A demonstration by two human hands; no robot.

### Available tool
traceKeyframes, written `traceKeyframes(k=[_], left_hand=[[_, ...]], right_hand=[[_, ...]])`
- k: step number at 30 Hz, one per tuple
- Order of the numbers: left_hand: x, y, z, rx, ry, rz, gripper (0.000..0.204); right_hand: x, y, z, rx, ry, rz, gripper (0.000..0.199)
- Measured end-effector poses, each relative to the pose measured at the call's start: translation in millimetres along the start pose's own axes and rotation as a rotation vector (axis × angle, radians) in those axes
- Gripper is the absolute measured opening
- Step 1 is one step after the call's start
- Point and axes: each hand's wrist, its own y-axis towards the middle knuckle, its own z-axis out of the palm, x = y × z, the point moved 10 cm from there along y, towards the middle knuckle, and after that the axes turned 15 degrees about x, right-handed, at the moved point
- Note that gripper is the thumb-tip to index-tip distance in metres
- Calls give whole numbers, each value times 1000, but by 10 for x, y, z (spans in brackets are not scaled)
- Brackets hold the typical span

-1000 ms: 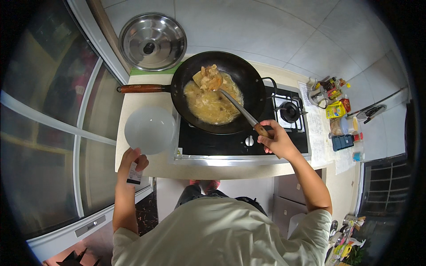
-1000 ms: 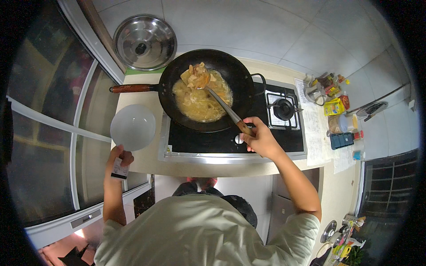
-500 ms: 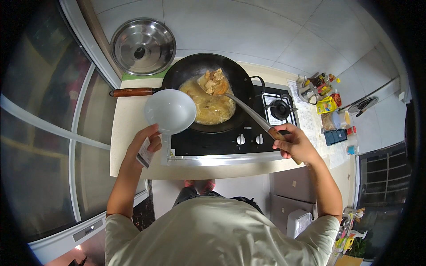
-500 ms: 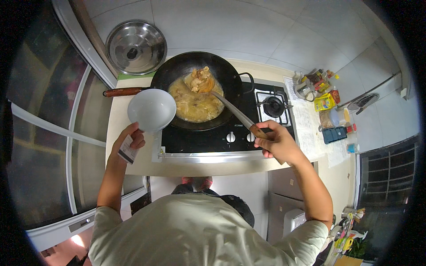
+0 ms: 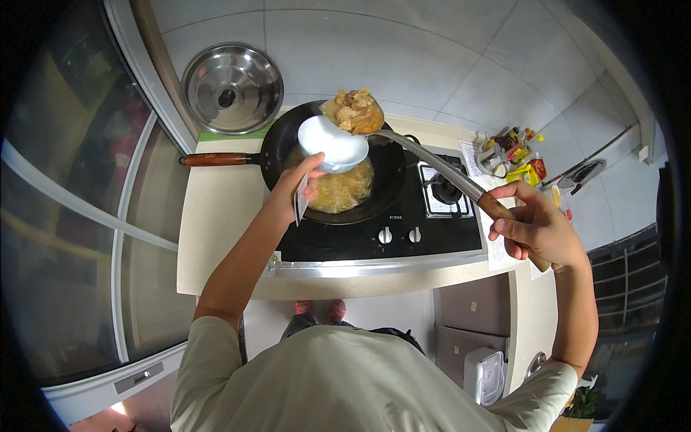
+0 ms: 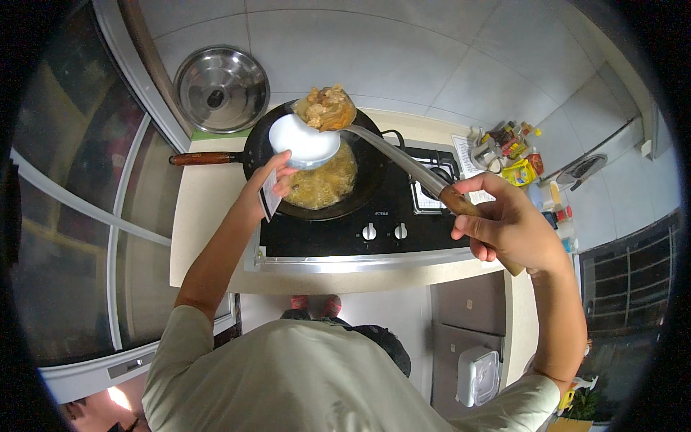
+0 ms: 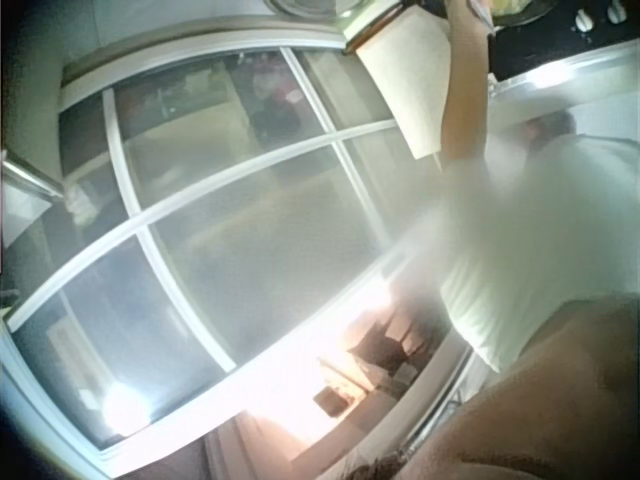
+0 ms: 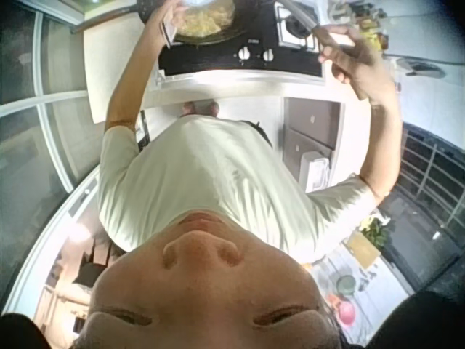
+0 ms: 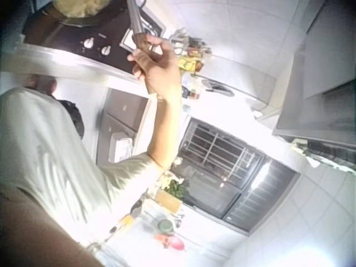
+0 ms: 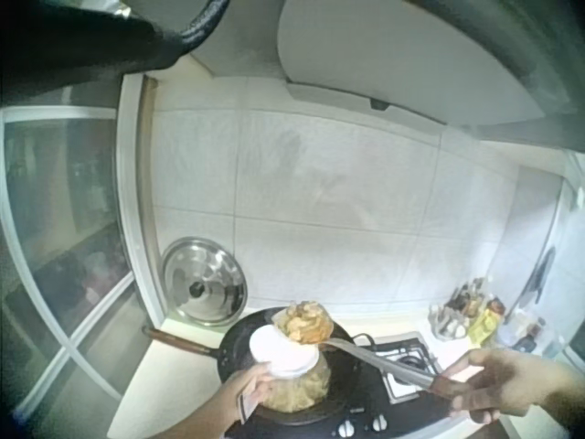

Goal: The person scoops stew from a wok into a white bowl using a ladle. They carry the bowl to a dining table, place it down, and retrieve chopsticks. Finally, the person opens a drawer to retrieve a pair of scissors.

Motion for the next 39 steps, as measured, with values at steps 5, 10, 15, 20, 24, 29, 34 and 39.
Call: traceKeyframes(k=[5,10,15,20,24,29,34,39], left_hand=[[-139,143,148,-1,-8,29,45],[-146,152,210,69,-39,36,42],[-134,139,175,90,-81,39,44],[-160,91,200,103,-103,18,47],[-180,93,206,169,-144,54,43],[-182,71,169,167,-167,67,33],[-200,74,81,183,-175,110,30],[-210,46,1,166,-190,105,36]], right_hand=[[31,-71,76,16,-16,27,32],[94,-136,139,26,-185,13,32],[325,-234,195,-67,-551,-88,31],[533,-388,308,-290,-912,-258,32],[615,-485,417,-433,-1178,-178,34],[688,-565,586,-549,-1486,-250,32],[671,-584,576,-567,-1447,-307,31],[492,-464,306,-471,-1027,-177,33]])
